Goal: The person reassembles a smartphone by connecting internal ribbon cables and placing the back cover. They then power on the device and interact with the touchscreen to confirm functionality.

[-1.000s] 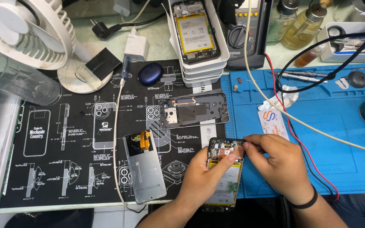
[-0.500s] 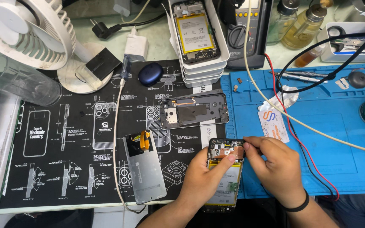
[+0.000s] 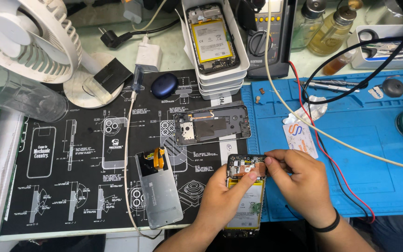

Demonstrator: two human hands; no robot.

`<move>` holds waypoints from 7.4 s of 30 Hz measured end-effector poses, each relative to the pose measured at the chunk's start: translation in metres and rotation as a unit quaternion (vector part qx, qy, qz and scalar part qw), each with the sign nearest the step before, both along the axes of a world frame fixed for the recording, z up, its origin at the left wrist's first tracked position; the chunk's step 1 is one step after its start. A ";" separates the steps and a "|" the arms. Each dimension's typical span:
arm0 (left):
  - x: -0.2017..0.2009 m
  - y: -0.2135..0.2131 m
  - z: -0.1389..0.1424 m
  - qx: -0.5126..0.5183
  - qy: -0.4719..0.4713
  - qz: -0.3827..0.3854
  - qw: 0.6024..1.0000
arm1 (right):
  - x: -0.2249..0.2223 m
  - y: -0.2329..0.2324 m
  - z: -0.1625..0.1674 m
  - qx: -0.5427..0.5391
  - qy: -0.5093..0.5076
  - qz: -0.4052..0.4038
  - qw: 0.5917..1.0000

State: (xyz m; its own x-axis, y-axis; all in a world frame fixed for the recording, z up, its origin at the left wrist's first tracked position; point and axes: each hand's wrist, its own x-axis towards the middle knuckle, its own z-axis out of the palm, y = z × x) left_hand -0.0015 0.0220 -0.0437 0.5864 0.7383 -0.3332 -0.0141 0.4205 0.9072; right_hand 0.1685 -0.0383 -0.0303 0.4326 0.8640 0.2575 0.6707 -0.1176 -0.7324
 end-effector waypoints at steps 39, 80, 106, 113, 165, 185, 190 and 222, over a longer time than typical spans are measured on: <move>-0.001 0.000 -0.008 0.036 -0.034 0.007 0.999 | 0.005 -0.006 -0.022 0.000 0.232 0.006 0.973; 0.006 -0.003 -0.007 0.040 -0.073 0.015 0.996 | 0.022 -0.010 -0.050 -0.010 0.613 0.099 0.784; 0.052 0.056 0.022 0.126 -0.112 0.000 0.986 | 0.086 0.049 0.008 0.013 0.537 0.216 0.815; 0.054 0.049 0.012 0.119 -0.099 0.005 0.988 | 0.091 0.043 -0.011 0.022 0.524 0.212 0.825; 0.048 0.035 0.019 0.166 -0.014 0.009 0.986 | 0.092 0.038 -0.018 -0.057 0.502 0.172 0.846; 0.050 0.039 0.016 0.094 -0.033 -0.018 0.995 | 0.098 0.041 -0.017 -0.109 0.500 0.152 0.846; 0.052 0.040 0.012 0.058 -0.047 -0.011 0.997 | 0.101 0.045 -0.019 -0.095 0.516 0.188 0.830; 0.049 0.044 0.010 0.060 -0.107 0.060 0.991 | 0.045 0.053 -0.008 0.114 0.389 0.084 0.910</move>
